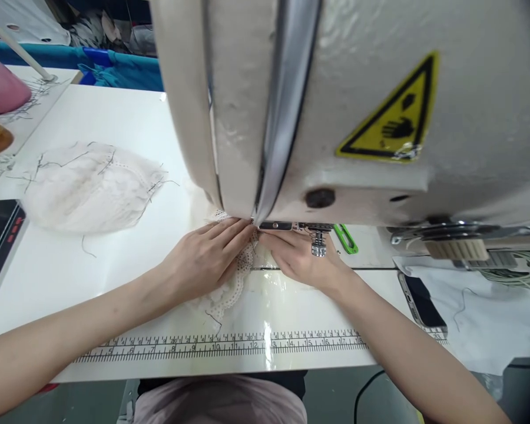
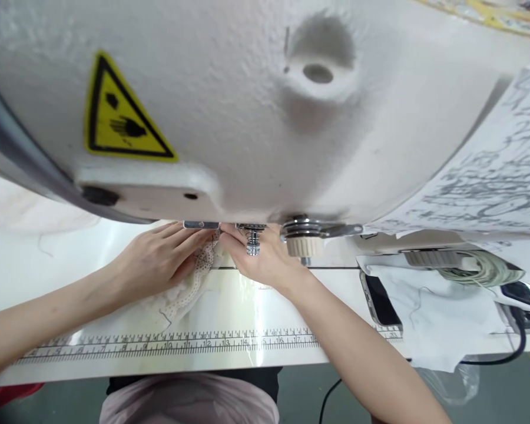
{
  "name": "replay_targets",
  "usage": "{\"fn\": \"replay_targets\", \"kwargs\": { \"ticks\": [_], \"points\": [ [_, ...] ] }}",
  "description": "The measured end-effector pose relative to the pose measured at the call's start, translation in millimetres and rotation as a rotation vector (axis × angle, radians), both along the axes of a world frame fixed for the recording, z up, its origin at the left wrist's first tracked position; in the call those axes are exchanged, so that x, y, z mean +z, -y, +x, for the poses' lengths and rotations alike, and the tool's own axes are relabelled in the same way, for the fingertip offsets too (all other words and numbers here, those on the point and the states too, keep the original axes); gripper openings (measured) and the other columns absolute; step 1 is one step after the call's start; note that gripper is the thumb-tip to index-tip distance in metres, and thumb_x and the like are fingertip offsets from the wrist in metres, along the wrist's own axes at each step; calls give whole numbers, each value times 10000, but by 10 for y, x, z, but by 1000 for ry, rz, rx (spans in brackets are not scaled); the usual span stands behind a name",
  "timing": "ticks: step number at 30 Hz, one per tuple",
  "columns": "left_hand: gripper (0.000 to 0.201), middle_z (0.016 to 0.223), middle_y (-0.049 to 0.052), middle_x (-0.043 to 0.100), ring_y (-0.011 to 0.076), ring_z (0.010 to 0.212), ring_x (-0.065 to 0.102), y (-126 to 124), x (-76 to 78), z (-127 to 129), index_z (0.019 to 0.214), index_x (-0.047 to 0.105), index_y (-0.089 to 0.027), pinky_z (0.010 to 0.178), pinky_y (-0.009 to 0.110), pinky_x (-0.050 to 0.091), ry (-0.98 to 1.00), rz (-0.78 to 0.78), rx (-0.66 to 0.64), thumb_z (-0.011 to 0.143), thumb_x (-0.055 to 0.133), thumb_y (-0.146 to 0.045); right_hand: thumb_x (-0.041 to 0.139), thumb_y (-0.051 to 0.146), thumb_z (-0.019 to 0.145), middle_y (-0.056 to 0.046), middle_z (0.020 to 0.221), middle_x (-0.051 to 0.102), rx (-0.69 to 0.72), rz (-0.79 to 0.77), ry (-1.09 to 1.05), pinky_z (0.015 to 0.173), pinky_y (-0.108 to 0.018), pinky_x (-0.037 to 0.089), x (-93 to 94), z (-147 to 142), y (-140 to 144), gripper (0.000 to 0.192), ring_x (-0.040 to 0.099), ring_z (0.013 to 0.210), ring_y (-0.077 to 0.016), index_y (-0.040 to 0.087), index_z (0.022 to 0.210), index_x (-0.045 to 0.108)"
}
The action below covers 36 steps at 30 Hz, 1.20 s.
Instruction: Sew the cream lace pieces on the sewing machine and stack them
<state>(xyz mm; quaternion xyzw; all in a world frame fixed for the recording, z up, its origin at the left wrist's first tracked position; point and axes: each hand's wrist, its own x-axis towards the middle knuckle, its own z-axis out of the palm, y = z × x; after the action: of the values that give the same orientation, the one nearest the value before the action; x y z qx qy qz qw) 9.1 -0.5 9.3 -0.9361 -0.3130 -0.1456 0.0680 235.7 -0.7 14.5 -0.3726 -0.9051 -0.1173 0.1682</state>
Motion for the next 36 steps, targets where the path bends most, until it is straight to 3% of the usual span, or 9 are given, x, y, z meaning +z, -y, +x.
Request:
{"fn": "replay_targets", "kwargs": {
  "ticks": [9,13,17,21,29,36],
  "points": [
    [371,1243,132,659,277,1140,636,-82,-40,-28,1234,613,-78,947,415,557,36,-3,5,926,431,-175,479,56,811,72,783,683,-6,104,-5,529,-308,196,-111,-20,-62,207,446,510,-80,227,837,594],
    [379,1242,136,658,278,1157,626,-99,-42,-31,1241,608,-79,951,419,555,34,-6,3,913,440,-171,486,58,836,58,884,707,-27,148,26,529,-318,243,-73,-22,-27,243,488,532,-86,230,938,625],
    [380,1244,142,656,283,1170,617,-93,-38,-29,1245,606,-79,950,424,554,20,-2,4,916,444,-176,493,93,877,37,1008,717,-39,96,73,532,-316,311,-12,-16,10,262,543,585,-98,241,1039,637],
    [392,1251,141,653,287,1169,616,-88,-32,-23,1256,603,-75,960,430,548,14,-15,15,911,446,-176,484,114,891,39,1027,723,-75,93,81,522,-310,334,3,-18,35,295,570,629,-114,259,1099,635],
    [411,1260,138,649,285,1188,604,-93,-33,-30,1267,602,-86,995,444,523,31,-61,39,900,440,-179,460,108,895,45,1178,698,-29,-41,18,600,-306,394,-23,-26,10,307,640,815,-122,248,1093,647],
    [386,1252,129,655,267,1145,631,-89,46,-5,1256,607,-88,973,432,527,-11,15,24,919,445,-185,500,147,906,61,1184,699,-3,49,-66,578,-327,363,-111,-15,5,246,640,862,-136,248,1062,661]
  ]
}}
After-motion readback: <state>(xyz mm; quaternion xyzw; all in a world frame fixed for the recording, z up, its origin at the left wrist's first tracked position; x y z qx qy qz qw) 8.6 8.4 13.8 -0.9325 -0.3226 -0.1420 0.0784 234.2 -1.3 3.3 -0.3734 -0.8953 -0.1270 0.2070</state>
